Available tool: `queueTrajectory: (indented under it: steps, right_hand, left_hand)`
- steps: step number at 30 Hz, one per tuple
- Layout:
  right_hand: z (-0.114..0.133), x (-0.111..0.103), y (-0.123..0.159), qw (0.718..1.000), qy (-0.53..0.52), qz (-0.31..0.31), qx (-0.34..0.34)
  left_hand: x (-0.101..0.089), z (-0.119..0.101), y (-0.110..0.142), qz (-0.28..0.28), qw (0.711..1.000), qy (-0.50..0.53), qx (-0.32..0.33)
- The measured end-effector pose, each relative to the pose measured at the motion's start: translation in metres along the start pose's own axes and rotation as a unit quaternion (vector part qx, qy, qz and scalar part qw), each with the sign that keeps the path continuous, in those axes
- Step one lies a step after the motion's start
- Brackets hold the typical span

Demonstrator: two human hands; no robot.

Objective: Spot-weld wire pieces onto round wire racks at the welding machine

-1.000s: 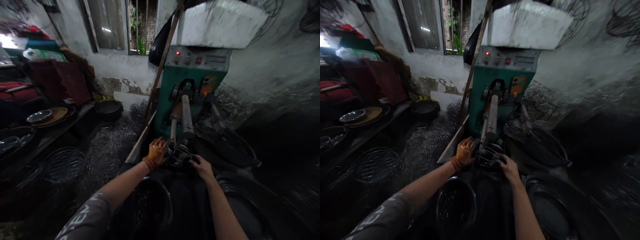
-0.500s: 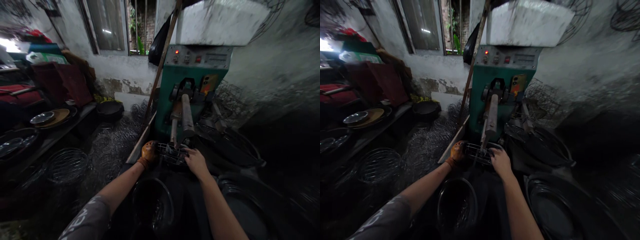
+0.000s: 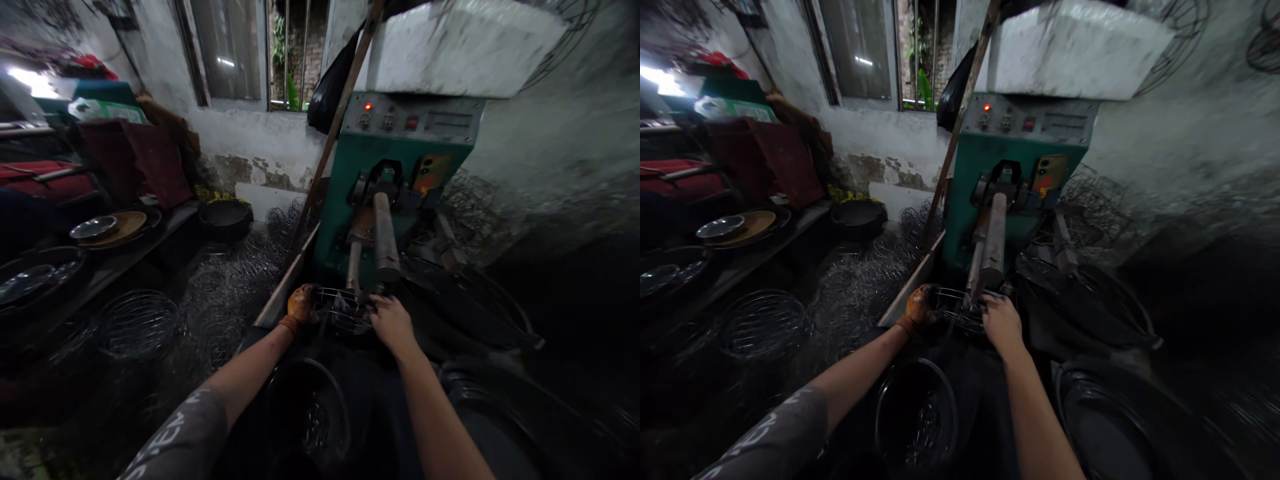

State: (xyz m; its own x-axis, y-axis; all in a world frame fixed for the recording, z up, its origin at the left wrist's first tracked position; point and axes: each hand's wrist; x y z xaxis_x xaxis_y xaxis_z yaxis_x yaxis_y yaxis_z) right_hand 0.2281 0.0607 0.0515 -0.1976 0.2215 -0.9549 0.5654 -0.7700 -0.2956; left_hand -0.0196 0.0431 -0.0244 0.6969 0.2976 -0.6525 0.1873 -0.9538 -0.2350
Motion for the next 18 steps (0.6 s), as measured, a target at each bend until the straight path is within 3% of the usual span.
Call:
queueTrajectory:
  steps: [5,8,11,14,16,18]
  right_hand:
    - [0.004,0.001,-0.004,1.000,-0.021,-0.017,0.011]
    - [-0.007,0.004,0.008,0.997,-0.060,-0.043,0.026]
    - [-0.027,0.011,0.033,0.989,-0.096,-0.071,0.088]
    - [-0.042,0.024,0.050,0.969,-0.169,-0.069,0.168]
    - [-0.046,0.030,0.052,0.954,-0.203,-0.058,0.215]
    - [-0.046,0.033,0.050,0.941,-0.223,-0.063,0.246]
  left_hand:
    - [0.007,0.004,-0.003,0.013,0.999,-0.013,-0.028]
    - [0.002,0.003,-0.002,0.041,0.998,-0.043,-0.025]
    - [-0.012,-0.007,0.003,0.046,0.995,-0.081,0.026]
    - [-0.024,-0.031,0.009,0.011,0.986,-0.098,0.133]
    - [-0.025,-0.051,0.009,0.009,0.977,-0.108,0.183]
    - [-0.020,-0.067,0.006,0.027,0.973,-0.137,0.182]
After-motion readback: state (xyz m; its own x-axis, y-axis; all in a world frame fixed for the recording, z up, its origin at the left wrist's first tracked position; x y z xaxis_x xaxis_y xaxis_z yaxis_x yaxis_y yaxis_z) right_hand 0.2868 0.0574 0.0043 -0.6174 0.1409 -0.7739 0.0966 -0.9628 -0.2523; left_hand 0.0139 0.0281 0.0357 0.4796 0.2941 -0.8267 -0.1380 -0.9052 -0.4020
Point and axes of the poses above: each hand's wrist, its own y-axis away from the middle knuckle, its own x-axis out of the palm, z = x × y, and after that the axes turned 9 degrees about -x, right-handed
